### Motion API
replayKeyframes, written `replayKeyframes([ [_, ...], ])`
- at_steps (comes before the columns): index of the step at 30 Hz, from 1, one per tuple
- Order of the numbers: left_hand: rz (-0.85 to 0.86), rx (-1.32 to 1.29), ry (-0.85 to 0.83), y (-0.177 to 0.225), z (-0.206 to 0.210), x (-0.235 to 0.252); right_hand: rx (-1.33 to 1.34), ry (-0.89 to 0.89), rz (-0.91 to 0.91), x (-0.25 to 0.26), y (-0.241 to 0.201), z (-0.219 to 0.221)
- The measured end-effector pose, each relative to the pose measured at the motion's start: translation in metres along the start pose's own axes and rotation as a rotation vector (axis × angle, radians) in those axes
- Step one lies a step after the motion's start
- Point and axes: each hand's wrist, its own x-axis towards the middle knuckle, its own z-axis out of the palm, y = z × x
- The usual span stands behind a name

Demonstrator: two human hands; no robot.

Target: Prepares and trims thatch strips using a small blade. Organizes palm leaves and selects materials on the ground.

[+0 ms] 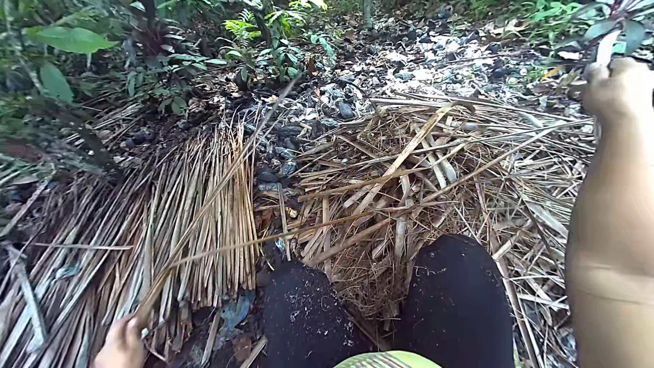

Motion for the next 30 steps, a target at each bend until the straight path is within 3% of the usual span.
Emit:
replayKeyframes([
  [3,0.004,-0.244,-0.050,0.107,0.030,0.012,0.269,-0.151,-0.195,-0.055,-0.069,0.030],
  [7,-0.033,-0.676,-0.230,0.271,0.048,0.018,0.582,-0.639,-0.462,-0.176,-0.168,0.109],
  [9,-0.035,-0.855,-0.327,0.325,0.054,0.014,0.662,-0.829,-0.524,-0.219,-0.193,0.147],
  [11,0.002,-0.988,-0.400,0.356,0.062,0.007,0.768,-0.902,-0.515,-0.243,-0.207,0.167],
  [16,0.058,-1.109,-0.470,0.379,0.074,-0.002,0.874,-0.934,-0.440,-0.255,-0.222,0.169],
  [24,0.074,-0.960,-0.523,0.365,0.064,0.001,0.956,-0.929,-0.441,-0.279,-0.274,0.156],
  [26,0.100,-0.894,-0.416,0.358,0.063,0.006,0.939,-0.935,-0.471,-0.285,-0.281,0.156],
  [30,0.145,-0.861,-0.049,0.347,0.053,0.021,0.856,-0.944,-0.539,-0.297,-0.284,0.164],
])
